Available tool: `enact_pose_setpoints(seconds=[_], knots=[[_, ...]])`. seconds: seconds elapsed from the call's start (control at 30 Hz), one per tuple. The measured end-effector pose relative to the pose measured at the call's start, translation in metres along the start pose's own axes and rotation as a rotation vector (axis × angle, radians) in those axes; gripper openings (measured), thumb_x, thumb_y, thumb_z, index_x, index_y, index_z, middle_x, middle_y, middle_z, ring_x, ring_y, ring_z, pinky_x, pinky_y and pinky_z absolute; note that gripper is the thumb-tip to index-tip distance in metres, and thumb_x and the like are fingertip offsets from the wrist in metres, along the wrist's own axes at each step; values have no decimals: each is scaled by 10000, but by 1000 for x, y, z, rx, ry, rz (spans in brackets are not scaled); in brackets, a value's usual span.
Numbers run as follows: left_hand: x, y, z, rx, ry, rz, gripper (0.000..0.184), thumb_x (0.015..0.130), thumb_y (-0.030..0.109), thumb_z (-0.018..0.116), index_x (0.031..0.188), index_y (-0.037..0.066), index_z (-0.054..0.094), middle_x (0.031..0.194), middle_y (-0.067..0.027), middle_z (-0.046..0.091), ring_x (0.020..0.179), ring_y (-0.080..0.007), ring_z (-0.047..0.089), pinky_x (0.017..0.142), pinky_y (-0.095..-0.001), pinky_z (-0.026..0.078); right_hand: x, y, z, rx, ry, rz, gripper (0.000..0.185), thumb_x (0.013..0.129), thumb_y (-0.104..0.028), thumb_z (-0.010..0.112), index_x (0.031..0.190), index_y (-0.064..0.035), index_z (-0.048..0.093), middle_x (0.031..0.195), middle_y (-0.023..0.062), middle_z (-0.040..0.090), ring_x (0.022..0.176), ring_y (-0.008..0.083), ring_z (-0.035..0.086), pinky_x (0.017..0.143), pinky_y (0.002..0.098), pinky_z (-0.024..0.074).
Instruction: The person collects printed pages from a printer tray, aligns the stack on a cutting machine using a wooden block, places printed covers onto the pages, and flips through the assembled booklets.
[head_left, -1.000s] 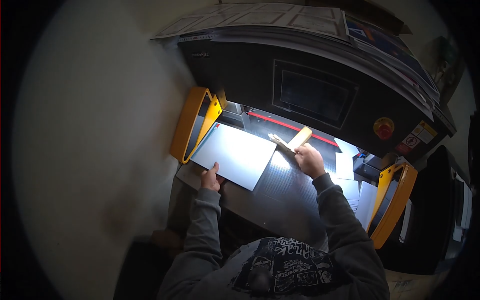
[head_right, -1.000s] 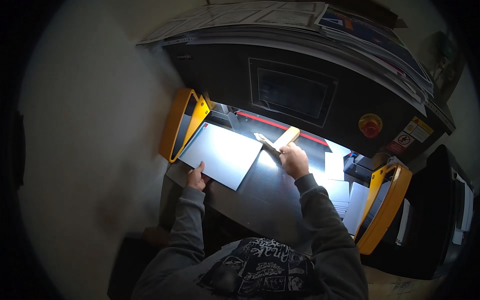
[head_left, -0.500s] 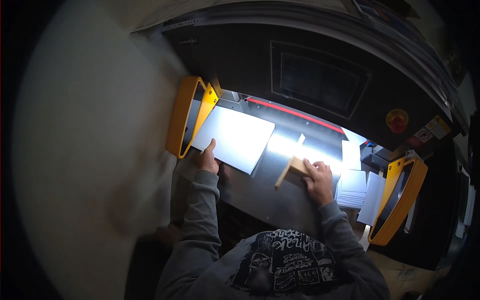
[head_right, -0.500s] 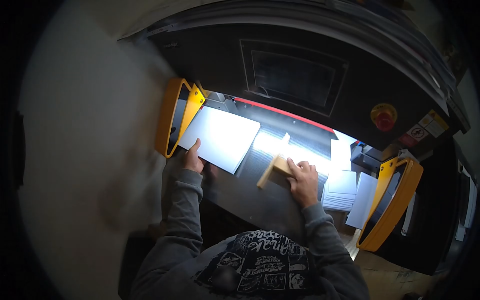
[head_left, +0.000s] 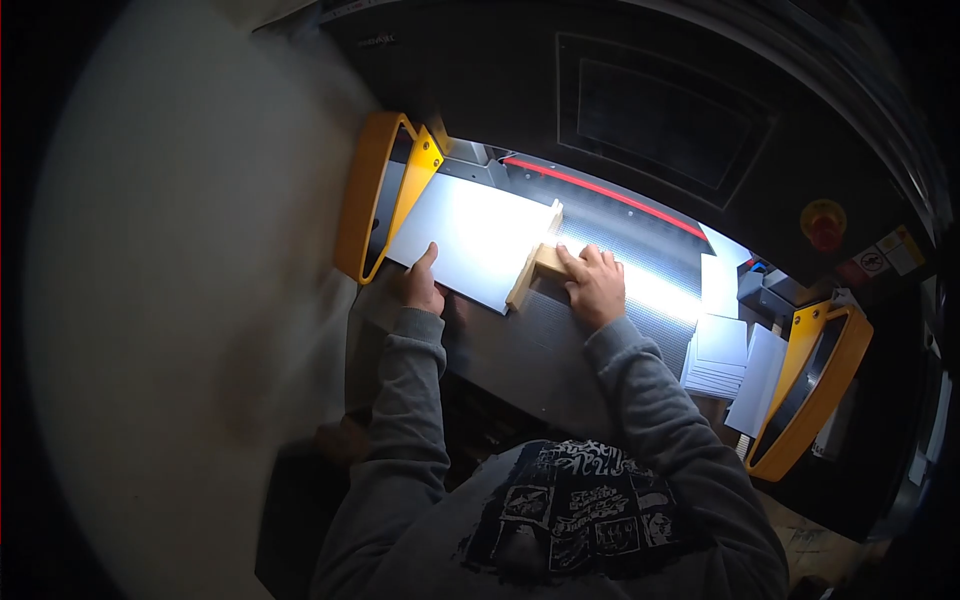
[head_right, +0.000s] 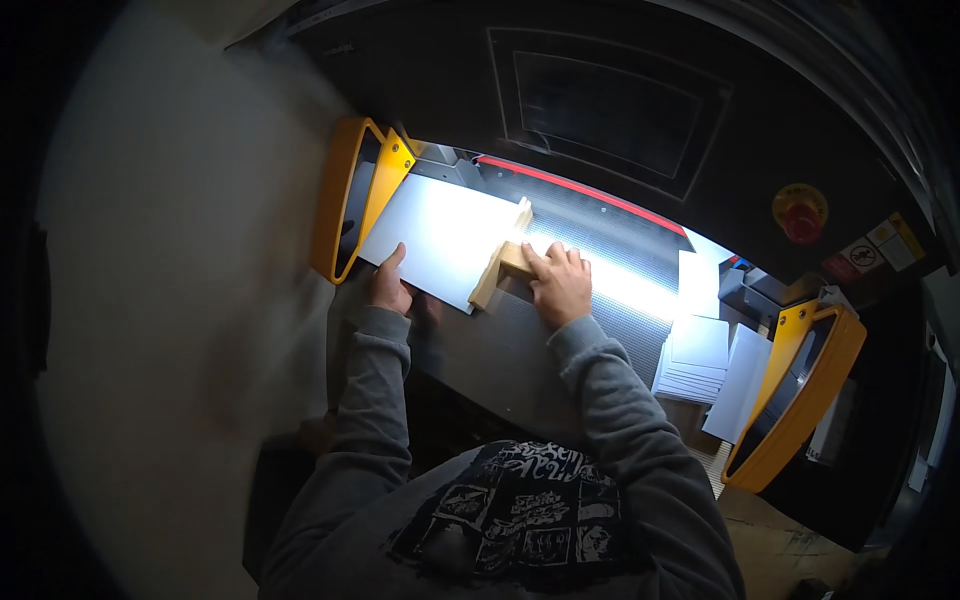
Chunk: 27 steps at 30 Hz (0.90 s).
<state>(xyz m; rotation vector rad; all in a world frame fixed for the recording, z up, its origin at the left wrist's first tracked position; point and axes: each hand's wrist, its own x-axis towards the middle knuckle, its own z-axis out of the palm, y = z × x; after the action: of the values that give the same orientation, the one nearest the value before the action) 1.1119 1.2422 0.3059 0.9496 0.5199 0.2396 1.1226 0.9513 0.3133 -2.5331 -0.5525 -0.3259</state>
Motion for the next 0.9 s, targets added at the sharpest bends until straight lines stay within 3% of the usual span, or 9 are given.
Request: enact_pose_setpoints(seconds=[0.3, 0.43, 0.47, 0.53, 0.57, 0.63, 0.73, 0.87, 0.9], knots=[[-12, -5, 1, 93, 36, 95, 360, 917, 111, 575, 1258, 33, 489, 1168, -105, 582, 1057, -248, 591, 880, -408, 520, 24, 16, 4, -136, -55, 13, 631, 750, -232, 740, 1335, -282, 510, 1044, 55, 525, 1006, 250, 500, 863, 398, 414], [-17, -8, -15, 98, 45, -21, 281, 915, 84, 576, 1187, 34, 526, 1077, -96, 607, 952, -238, 630, 792, -413, 560, 7, 39, -32, -214, 216, 16, 649, 761, -277, 741, 1350, -171, 490, 1194, 160, 498, 1170, 335, 414, 1052, 527, 231], [-24, -5, -18, 113, 33, -12, 287, 916, 88, 576, 1189, 15, 525, 1086, -104, 611, 966, -236, 626, 819, -415, 551, -7, 36, -45, -132, 367, -45, 558, 772, -242, 729, 1276, -107, 529, 1196, 161, 498, 1148, 339, 423, 1028, 525, 252], [-45, 3, -37, 69, -102, -105, 314, 906, 100, 599, 1196, 10, 517, 1098, -99, 600, 981, -242, 613, 851, -410, 529, -55, 24, -49, 307, 275, 32, 301, 879, -216, 625, 1107, -29, 568, 1018, 135, 564, 922, 306, 554, 812, 419, 442], [-53, 7, -49, 66, -167, -147, 327, 906, 111, 605, 1198, -6, 513, 1116, -104, 597, 993, -242, 608, 880, -397, 508, -82, 17, -41, 878, 9, 219, 304, 964, -271, 526, 1119, -12, 559, 959, 110, 584, 781, 240, 589, 688, 347, 486], [-73, 17, -61, 103, -226, -263, 354, 904, 146, 622, 1186, -36, 510, 1147, -122, 591, 1013, -238, 592, 929, -349, 461, -100, -18, -50, 1946, -495, 694, 577, 979, -491, 400, 1253, 14, 457, 1095, 153, 606, 969, 235, 633, 786, 405, 552], [-91, 37, -62, 301, -321, -355, 370, 894, 141, 634, 1194, -35, 507, 1142, -132, 592, 1024, -224, 579, 939, -333, 446, -90, -39, -41, 2131, -742, 709, 609, 969, -519, 395, 1260, 13, 449, 1139, 176, 598, 1059, 258, 614, 827, 437, 550], [-78, 35, -105, 288, -469, -125, 602, 930, 504, 523, 1251, -4, 497, 1154, -127, 594, 1034, -210, 570, 928, -326, 449, -91, -53, 6, 1711, -653, 582, 413, 912, -181, 585, 1252, 15, 457, 1124, 141, 601, 1000, 209, 606, 893, 345, 491], [-80, 26, -117, -67, -538, -247, 759, 899, 660, 404, 1286, 13, 489, 1178, -115, 597, 1030, -207, 579, 912, -330, 464, -86, -62, 11, 1776, -632, 642, 389, 859, -74, 615, 1210, 16, 472, 1114, 122, 602, 997, 187, 587, 908, 308, 463]])
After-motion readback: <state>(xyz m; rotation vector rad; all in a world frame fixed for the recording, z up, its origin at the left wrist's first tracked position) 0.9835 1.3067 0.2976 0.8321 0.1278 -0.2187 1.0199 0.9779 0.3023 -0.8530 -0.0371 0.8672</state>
